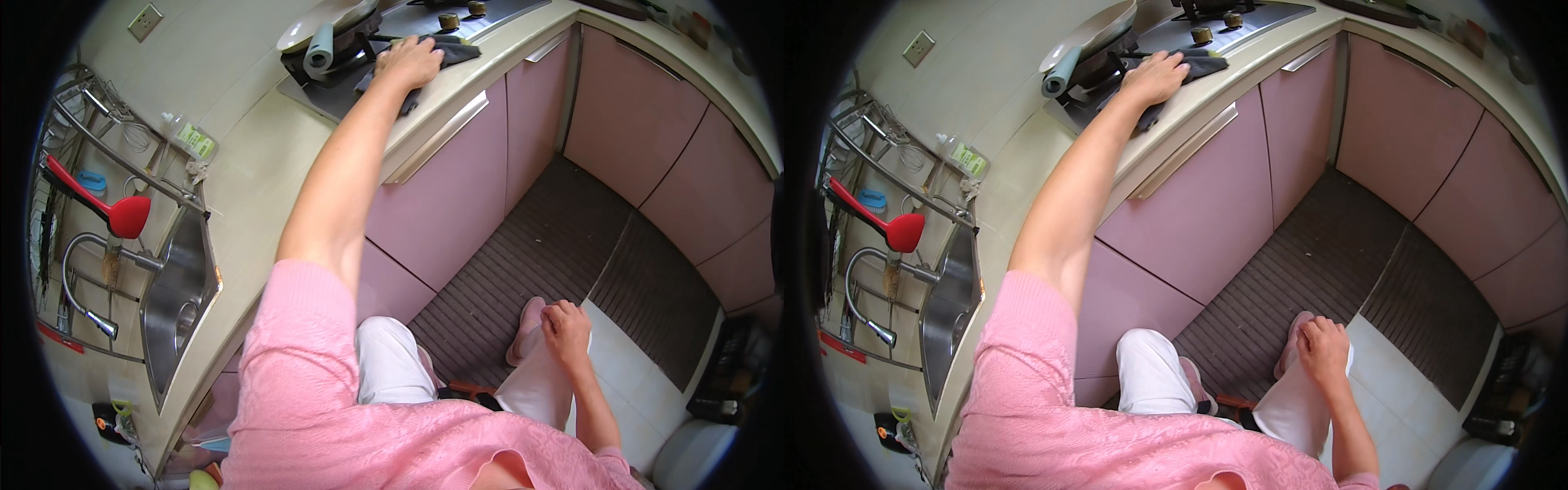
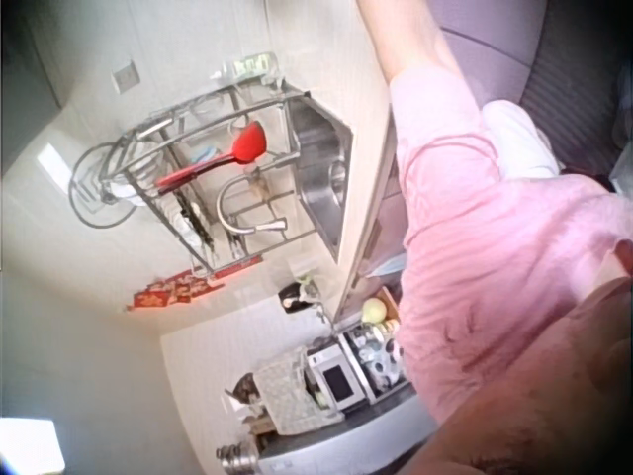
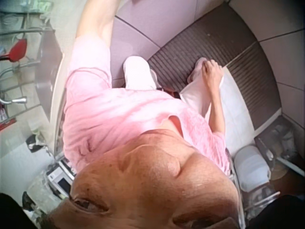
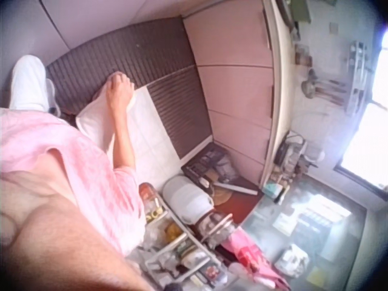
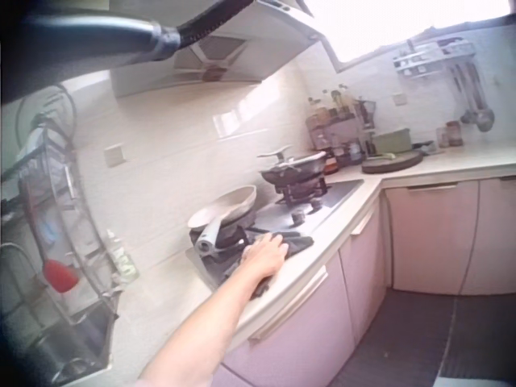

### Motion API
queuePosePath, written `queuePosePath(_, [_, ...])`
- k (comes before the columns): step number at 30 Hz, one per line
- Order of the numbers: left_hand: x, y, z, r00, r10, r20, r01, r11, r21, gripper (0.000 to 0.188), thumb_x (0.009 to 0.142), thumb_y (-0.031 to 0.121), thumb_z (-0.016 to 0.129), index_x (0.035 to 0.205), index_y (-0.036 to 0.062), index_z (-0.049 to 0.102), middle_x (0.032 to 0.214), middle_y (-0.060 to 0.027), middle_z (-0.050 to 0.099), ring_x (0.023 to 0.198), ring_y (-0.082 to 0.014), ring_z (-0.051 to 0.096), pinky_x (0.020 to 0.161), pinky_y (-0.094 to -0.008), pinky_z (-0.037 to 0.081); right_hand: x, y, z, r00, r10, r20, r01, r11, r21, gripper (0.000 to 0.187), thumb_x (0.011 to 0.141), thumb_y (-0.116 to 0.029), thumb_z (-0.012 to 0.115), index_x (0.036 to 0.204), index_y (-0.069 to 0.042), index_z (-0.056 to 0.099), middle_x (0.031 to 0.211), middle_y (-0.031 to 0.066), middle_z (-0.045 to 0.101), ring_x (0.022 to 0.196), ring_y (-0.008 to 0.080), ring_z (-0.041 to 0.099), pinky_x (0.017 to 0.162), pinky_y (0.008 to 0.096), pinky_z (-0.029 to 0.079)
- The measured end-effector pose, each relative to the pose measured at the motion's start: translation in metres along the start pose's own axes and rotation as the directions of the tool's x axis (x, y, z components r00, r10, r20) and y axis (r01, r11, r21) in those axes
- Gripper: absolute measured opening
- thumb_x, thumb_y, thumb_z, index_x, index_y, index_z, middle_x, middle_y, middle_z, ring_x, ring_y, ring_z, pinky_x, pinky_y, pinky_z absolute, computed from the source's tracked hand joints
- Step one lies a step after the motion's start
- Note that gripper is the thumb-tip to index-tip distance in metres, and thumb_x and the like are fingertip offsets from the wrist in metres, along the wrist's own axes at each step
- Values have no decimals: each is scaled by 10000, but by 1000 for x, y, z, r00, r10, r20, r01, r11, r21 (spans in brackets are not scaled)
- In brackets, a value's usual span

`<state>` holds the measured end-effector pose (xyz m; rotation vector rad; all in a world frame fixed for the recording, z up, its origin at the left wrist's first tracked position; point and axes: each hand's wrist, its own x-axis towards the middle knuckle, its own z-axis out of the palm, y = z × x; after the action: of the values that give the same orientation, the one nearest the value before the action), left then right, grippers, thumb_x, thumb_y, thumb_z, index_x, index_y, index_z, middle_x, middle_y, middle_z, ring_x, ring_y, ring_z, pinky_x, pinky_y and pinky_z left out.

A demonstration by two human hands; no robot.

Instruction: The person wipes the kitchen countertop and the front of the pink cabinets using a cloth. They move along the counter, cleaning the surface near the sink and stove, and then wipe the cabinet doors and handles below.

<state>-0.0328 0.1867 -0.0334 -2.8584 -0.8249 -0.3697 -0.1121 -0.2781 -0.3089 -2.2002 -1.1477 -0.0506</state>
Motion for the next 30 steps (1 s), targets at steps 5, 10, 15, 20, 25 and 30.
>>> queuePosePath(5, [-7, 14, 4, 988, 154, 16, -154, 988, 6, 542, 1056, 437, 369, 1538, 207, 467, 1637, -80, 382, 1464, -305, 415, 1181, -483, 363, 4, 5, -4, 1000, 3, 26, -3, 1000, 12, 70, 803, -93, 724, 866, -79, 698, 862, 75, 630, 847, 285, 625, 750, 421, 462])
queuePosePath(10, [-103, -34, -15, 905, 399, -146, -410, 911, -55, 416, 1066, 273, 454, 1441, 133, 569, 1571, -102, 464, 1428, -321, 442, 1151, -443, 384, 5, 6, -7, 999, 0, 44, -2, 999, 47, 82, 803, -87, 720, 881, -75, 698, 880, 78, 635, 856, 289, 623, 759, 421, 459])
queuePosePath(15, [-224, -52, -57, 948, 306, -88, -316, 936, -157, 396, 1049, 198, 491, 1422, 90, 568, 1532, -120, 501, 1380, -342, 491, 1131, -429, 399, 4, 0, -6, 991, -57, 124, 50, 997, 60, 82, 804, -89, 722, 881, -70, 700, 873, 79, 640, 856, 292, 626, 758, 420, 456])
queuePosePath(20, [-343, -76, -95, 992, 108, -60, -111, 993, -35, 459, 972, 79, 569, 1431, 82, 561, 1519, -137, 506, 1353, -363, 512, 1113, -435, 410, -2, -17, -4, 982, -116, 148, 103, 991, 91, 72, 804, -86, 723, 873, -71, 704, 851, 75, 641, 826, 284, 633, 745, 421, 457])
queuePosePath(25, [-451, -102, -97, 980, -42, -194, 82, 976, 202, 619, 855, -26, 658, 1448, 124, 564, 1503, -120, 519, 1333, -359, 523, 1116, -465, 409, -18, -36, 12, 958, -256, 129, 228, 953, 199, 72, 800, -78, 722, 869, -75, 704, 842, 64, 638, 815, 273, 638, 723, 421, 470])
queuePosePath(30, [-422, -93, -79, 972, -5, -235, 89, 932, 351, 603, 891, 74, 688, 1469, 138, 531, 1475, -90, 539, 1328, -317, 537, 1074, -438, 438, -18, -74, 30, 925, -336, 178, 280, 919, 276, 75, 798, -89, 720, 869, -73, 702, 839, 68, 640, 832, 272, 652, 726, 410, 487])
